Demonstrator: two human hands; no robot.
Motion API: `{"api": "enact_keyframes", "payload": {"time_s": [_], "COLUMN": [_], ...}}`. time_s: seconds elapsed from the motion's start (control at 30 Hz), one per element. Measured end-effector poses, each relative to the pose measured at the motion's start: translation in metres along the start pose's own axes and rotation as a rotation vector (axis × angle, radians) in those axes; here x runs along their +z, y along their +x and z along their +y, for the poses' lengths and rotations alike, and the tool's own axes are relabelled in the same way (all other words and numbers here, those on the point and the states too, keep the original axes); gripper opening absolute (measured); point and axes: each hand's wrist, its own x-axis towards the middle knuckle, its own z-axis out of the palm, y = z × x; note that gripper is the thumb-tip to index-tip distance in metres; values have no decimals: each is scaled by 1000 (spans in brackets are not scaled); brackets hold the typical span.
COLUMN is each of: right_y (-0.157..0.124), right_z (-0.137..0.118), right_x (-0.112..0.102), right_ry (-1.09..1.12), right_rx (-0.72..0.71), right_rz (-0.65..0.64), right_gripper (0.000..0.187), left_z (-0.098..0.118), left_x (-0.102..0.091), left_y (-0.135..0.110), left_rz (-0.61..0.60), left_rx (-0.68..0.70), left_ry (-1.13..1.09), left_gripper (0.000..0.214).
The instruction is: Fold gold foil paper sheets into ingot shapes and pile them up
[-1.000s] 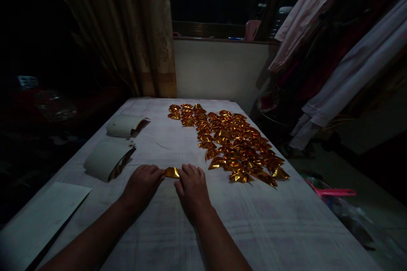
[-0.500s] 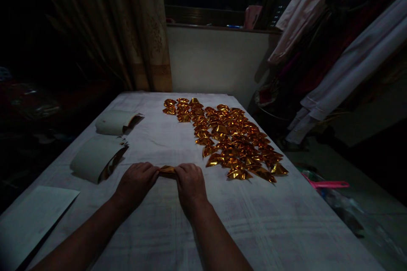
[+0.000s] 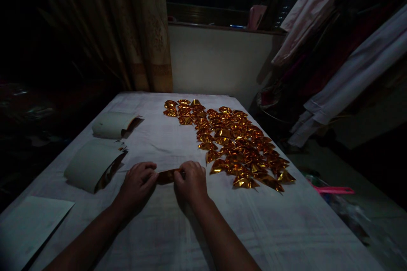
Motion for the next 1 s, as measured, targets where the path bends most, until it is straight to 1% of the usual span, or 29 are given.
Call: {"api": "enact_keyframes", "payload": {"time_s": [0.07, 0.17, 0.23, 0.27, 0.3, 0.33, 0.4, 0.43, 0.5, 0.53, 0.7, 0.8, 0.83, 0.9, 1.0], "right_y": [1, -2, -5, -7, -10, -13, -20, -24, -31, -34, -36, -34, -33, -33, -32], "right_z": [1, 5, 6, 6, 4, 2, -4, -7, -11, -11, 0, 6, 6, 6, 3], "right_x": [5, 12, 14, 15, 16, 16, 15, 14, 13, 12, 12, 13, 13, 12, 11], "right_ry": [-13, -10, -28, -46, -66, -86, -105, -104, -112, -116, -194, -226, -233, -241, -244], "right_rx": [-21, -46, -85, -129, -190, -261, -394, -430, -412, -394, -278, -253, -256, -265, -262], "right_rz": [42, 88, 126, 126, 101, 47, -136, -227, -324, -338, -292, -287, -291, -301, -311], "right_gripper": [6, 10, 25, 33, 40, 45, 49, 52, 59, 60, 64, 63, 63, 62, 62], "left_z": [-1, 0, -1, -1, -2, -3, -4, -5, -6, -6, -5, -3, -3, -2, -1], "left_x": [3, 4, 4, 5, 5, 6, 8, 9, 9, 9, 8, 10, 12, 17, 23], "left_y": [1, 1, 0, 0, -1, -2, -3, -3, -4, -4, -4, -6, -7, -8, -5], "left_rz": [-2, -18, -20, -16, -10, -4, 8, 12, 16, 17, 15, 12, 4, -32, -131], "left_rx": [-50, -83, -89, -89, -86, -81, -68, -65, -59, -55, -11, 51, 67, 64, -9], "left_ry": [32, 46, 48, 51, 56, 62, 71, 74, 80, 85, 125, 164, 183, 225, 278], "left_gripper": [23, 18, 16, 15, 14, 14, 14, 15, 17, 18, 15, 16, 22, 41, 65]}}
